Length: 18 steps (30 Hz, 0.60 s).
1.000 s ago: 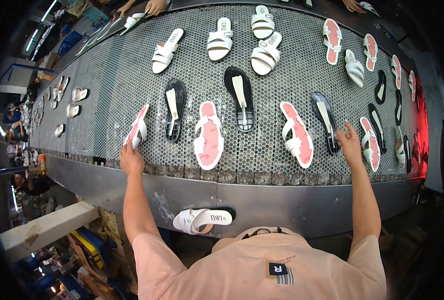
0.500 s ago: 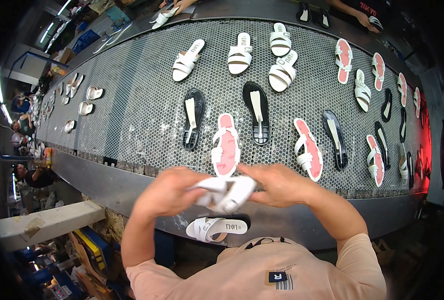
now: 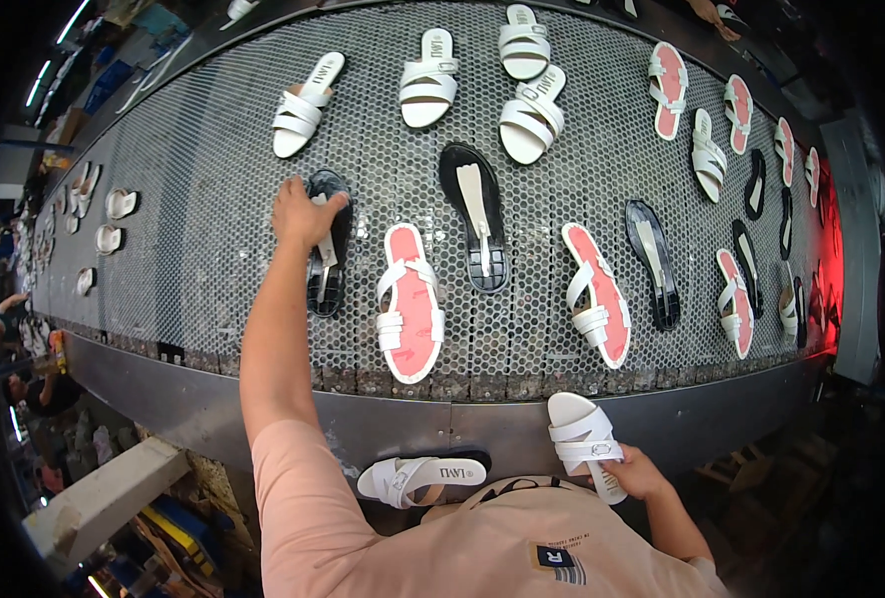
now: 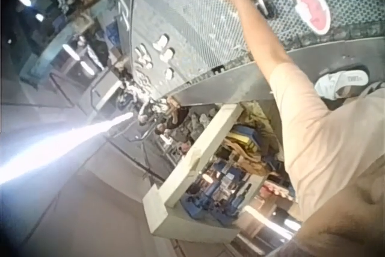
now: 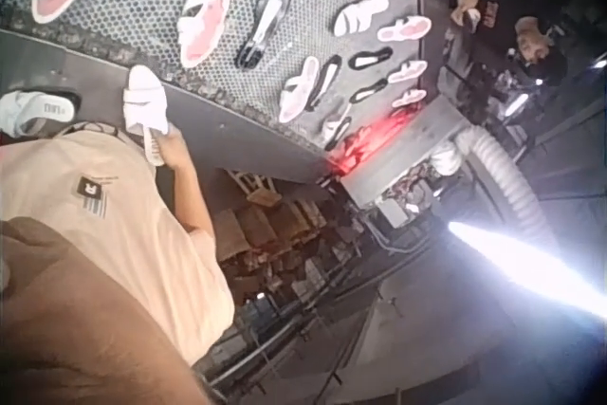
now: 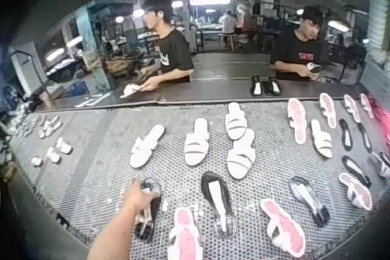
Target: Inspect and pick up sandals and soles from a conveyor belt in a shoe manufacturing facility.
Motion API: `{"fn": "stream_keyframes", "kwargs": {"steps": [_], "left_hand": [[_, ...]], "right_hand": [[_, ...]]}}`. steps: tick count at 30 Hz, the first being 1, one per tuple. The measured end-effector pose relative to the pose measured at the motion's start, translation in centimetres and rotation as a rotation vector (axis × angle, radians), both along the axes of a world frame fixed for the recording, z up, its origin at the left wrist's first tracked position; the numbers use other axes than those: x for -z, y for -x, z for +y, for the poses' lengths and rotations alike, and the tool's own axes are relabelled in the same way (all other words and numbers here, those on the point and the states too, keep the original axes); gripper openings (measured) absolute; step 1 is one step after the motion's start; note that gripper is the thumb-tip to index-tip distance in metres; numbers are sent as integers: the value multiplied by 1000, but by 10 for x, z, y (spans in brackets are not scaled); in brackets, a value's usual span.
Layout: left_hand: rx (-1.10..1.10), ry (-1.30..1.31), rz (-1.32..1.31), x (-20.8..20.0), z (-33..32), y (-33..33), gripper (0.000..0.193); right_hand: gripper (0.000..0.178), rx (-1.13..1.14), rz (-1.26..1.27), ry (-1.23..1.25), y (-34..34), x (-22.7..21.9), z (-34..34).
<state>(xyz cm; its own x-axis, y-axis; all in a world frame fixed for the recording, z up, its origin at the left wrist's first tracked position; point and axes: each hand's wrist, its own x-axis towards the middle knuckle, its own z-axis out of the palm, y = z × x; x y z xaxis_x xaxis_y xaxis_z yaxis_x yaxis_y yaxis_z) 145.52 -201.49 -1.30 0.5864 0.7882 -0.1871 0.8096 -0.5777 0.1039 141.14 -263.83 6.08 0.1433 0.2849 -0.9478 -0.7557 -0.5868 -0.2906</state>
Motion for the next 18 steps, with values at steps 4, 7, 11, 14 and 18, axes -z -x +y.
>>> {"fn": "stream_keyframes", "kwargs": {"steps": [4,7,11,14,18], "left_hand": [[-67,66,74,10,2,-28,96],[41,-57,-58,16,12,-20,84],[-137,51,-423,4,17,16,55],[-202,30,-467,-25,30,67,57],[-500,556,-1150,-83,54,154,51]], "right_hand": [[23,-114,-167,59,13,11,-8],[25,-115,-116,109,17,25,-25],[27,-116,-90,116,19,31,-38],[29,-182,-150,105,12,29,-44],[29,-168,-177,35,8,34,-59]]}}
